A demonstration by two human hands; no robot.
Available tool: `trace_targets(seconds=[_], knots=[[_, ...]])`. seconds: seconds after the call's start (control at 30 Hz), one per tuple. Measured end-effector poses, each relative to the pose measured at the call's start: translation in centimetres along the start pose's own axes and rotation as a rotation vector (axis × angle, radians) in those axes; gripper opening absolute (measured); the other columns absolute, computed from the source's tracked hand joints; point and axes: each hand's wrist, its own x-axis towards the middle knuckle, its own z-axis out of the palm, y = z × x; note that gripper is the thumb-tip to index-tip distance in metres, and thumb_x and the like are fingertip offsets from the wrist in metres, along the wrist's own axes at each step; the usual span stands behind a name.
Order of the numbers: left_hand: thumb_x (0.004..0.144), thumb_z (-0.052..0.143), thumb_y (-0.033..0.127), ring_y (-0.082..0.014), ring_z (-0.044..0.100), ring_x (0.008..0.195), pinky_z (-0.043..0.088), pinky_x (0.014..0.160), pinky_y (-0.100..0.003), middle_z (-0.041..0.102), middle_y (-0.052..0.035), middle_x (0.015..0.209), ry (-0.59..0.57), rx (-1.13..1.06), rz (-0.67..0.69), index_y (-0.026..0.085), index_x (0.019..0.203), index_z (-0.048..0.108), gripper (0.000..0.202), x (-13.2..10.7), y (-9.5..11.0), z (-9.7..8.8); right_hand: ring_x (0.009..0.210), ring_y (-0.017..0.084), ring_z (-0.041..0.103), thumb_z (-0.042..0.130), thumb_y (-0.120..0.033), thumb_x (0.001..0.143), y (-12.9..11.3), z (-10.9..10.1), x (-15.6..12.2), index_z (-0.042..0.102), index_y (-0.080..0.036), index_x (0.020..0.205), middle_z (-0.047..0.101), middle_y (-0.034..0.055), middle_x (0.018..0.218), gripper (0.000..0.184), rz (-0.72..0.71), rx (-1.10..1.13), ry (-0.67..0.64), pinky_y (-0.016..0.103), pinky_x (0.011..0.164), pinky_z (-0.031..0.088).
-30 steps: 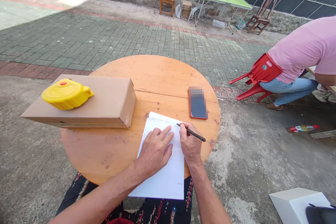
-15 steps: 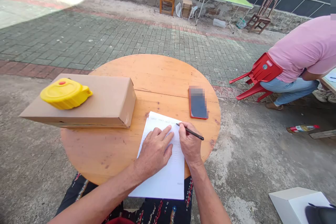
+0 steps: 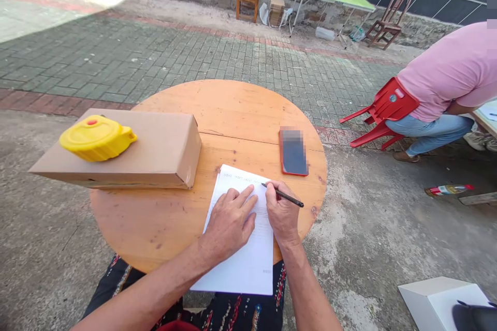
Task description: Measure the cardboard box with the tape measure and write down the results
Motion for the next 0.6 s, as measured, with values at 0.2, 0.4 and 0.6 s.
trace_targets(seconds=[0.2,0.4,0.6], knots=[[0.087,0.051,0.023,-0.0258,0.047,0.099,0.045,0.084,-0.044,0.051,-0.0034,0.137,-0.006,-0.003,-0.008,0.022,0.113,0.055,0.027,0.01,0.0,0.05,0.046,0.012,0.049,0.054,-0.032,0.087,-0.5,-0.32,0.09,0.065,-0.018,0.079,0.052,-0.0061,0.049,0.019,0.034,0.15,0.034,0.025,0.052,0.043],[0.087,0.05,0.022,-0.0257,0.047,0.098,0.046,0.085,-0.044,0.051,-0.0032,0.138,-0.007,0.0,-0.003,0.021,0.113,0.055,0.027,0.03,0.01,0.05,0.049,0.012,0.053,0.056,-0.035,0.088,-0.54,-0.5,0.35,0.063,-0.017,0.089,0.055,-0.0054,0.054,0.02,0.098,0.287,0.185,0.025,0.054,0.044],[0.087,0.051,0.023,-0.0258,0.047,0.099,0.045,0.085,-0.044,0.051,-0.0028,0.138,-0.001,0.009,0.0,0.022,0.113,0.055,0.026,-0.04,0.04,0.08,0.062,0.013,0.06,0.058,-0.032,0.088,-0.16,-0.33,0.38,0.061,-0.019,0.094,0.063,-0.0011,0.076,0.015,0.009,0.213,0.204,0.029,0.067,0.05]])
